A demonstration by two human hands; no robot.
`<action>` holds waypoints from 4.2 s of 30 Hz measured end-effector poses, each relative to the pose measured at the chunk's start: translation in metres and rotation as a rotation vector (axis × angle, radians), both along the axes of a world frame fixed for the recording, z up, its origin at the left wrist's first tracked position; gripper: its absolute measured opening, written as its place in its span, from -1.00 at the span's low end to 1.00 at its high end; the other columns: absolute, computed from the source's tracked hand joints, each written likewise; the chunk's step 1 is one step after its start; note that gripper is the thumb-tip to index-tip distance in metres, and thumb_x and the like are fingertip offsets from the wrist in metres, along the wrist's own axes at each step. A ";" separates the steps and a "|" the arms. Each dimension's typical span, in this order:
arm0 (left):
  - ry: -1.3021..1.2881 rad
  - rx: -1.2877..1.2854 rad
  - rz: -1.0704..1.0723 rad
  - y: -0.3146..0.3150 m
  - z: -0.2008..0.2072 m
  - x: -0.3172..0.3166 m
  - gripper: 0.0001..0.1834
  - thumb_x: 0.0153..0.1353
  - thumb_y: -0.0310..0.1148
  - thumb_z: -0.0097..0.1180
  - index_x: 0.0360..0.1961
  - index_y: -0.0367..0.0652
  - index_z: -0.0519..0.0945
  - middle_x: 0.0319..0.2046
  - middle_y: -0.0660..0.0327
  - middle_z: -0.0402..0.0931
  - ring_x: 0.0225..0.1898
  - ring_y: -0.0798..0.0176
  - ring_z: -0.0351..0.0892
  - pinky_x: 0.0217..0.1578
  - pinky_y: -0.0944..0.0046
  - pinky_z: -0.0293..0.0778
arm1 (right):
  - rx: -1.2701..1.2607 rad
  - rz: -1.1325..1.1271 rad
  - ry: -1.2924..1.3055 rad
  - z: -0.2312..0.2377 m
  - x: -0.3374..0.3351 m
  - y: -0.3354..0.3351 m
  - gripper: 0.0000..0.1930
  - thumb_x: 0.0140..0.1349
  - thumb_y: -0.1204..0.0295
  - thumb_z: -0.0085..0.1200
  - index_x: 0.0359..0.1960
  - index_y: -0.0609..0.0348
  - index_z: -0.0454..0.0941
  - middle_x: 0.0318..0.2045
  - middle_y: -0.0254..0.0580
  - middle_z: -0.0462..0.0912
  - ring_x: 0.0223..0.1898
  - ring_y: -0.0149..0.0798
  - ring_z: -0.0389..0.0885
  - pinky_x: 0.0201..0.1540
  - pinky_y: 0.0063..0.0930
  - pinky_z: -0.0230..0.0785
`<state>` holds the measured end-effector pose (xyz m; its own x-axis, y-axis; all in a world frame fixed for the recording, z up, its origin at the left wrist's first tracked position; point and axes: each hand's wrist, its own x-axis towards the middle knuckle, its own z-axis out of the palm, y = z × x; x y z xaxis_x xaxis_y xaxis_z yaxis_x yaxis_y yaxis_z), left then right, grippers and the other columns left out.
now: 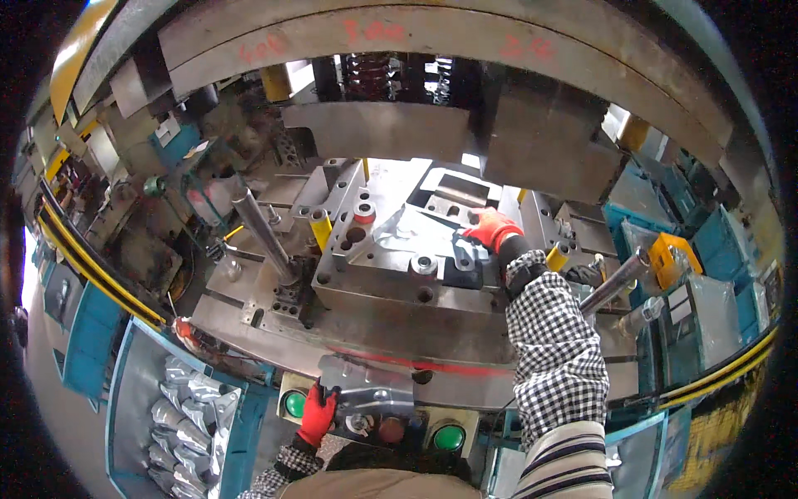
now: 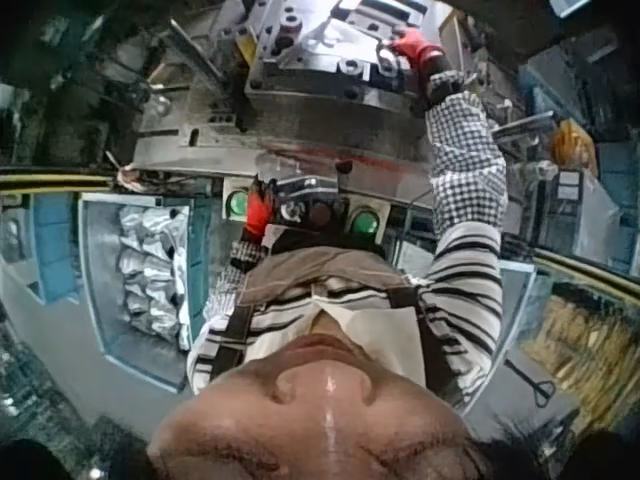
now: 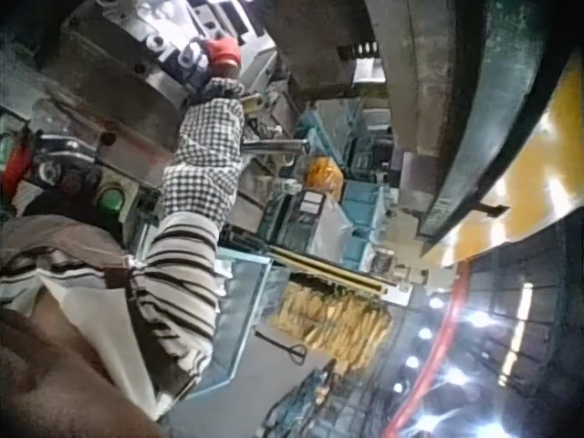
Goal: Operating an industrial metal stamping press to shape metal components and organizing the finished parts into a storage bin.
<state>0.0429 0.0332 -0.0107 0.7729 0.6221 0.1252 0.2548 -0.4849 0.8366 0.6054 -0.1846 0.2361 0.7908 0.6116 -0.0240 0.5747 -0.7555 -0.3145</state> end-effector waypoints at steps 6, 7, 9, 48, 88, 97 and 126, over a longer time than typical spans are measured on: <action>-0.032 0.026 0.128 -0.006 0.003 -0.004 -0.45 0.39 -0.39 0.13 0.36 -0.33 0.39 0.18 -0.23 0.53 0.19 -0.23 0.55 0.18 -0.03 0.47 | 0.677 0.189 -0.033 0.046 -0.173 -0.023 -0.30 0.17 0.09 0.37 0.28 0.25 0.51 0.20 0.10 0.58 0.10 -0.03 0.65 0.19 -0.23 0.46; -0.020 0.037 0.123 -0.005 0.002 -0.003 -0.47 0.40 -0.41 0.11 0.37 -0.30 0.39 0.19 -0.21 0.53 0.19 -0.22 0.56 0.18 -0.02 0.47 | 0.658 0.280 0.076 0.044 -0.204 -0.045 -0.29 0.18 0.07 0.36 0.28 0.24 0.51 0.20 0.11 0.58 0.10 -0.01 0.64 0.19 -0.22 0.46; -0.008 0.051 0.119 -0.008 0.004 0.000 -0.46 0.41 -0.43 0.10 0.39 -0.28 0.38 0.22 -0.19 0.51 0.21 -0.19 0.55 0.19 0.01 0.47 | 0.506 0.402 0.307 0.018 -0.249 -0.093 -0.28 0.19 0.03 0.33 0.28 0.24 0.51 0.20 0.12 0.59 0.12 0.03 0.63 0.20 -0.20 0.45; 0.109 -0.524 0.279 0.099 -0.086 -0.110 -0.08 -0.17 -0.51 0.54 0.29 -0.39 0.38 0.13 0.00 0.58 0.12 0.06 0.60 0.18 0.11 0.52 | 0.280 -0.318 0.394 -0.291 -0.433 -0.236 0.05 -0.09 -0.16 0.51 0.29 0.33 0.32 0.07 0.32 0.60 0.14 0.32 0.56 0.17 0.08 0.44; -0.006 1.224 0.066 -0.013 0.299 0.391 -0.57 0.07 -0.10 0.38 -0.15 -0.12 0.58 -0.14 0.04 0.60 -0.04 -0.01 0.57 0.08 -0.02 0.42 | 1.231 -0.986 0.415 -0.363 -0.372 -0.504 -0.40 0.40 0.33 0.25 0.43 0.15 0.38 -0.17 -0.33 0.62 -0.22 -0.43 0.53 -0.10 -0.49 0.45; -0.610 0.312 -0.153 -0.027 0.346 0.212 -0.62 0.16 -0.72 0.08 0.01 -0.20 0.53 -0.25 0.21 0.59 -0.22 0.34 0.60 -0.17 0.29 0.54 | 0.922 -0.833 -0.038 -0.295 -0.144 -0.557 -0.31 0.38 0.22 0.26 0.41 0.39 0.32 0.32 0.09 0.51 0.29 -0.08 0.51 0.37 -0.26 0.29; -0.083 -0.042 0.037 -0.018 0.000 -0.006 -0.18 0.15 -0.47 0.34 0.45 -0.25 0.30 0.20 -0.14 0.47 0.26 -0.16 0.46 0.27 0.02 0.40 | 0.910 -0.623 0.197 -0.242 -0.232 -0.641 -0.59 0.49 0.14 0.03 0.18 0.13 0.59 -0.16 -0.30 0.66 -0.19 -0.31 0.63 -0.17 -0.29 0.52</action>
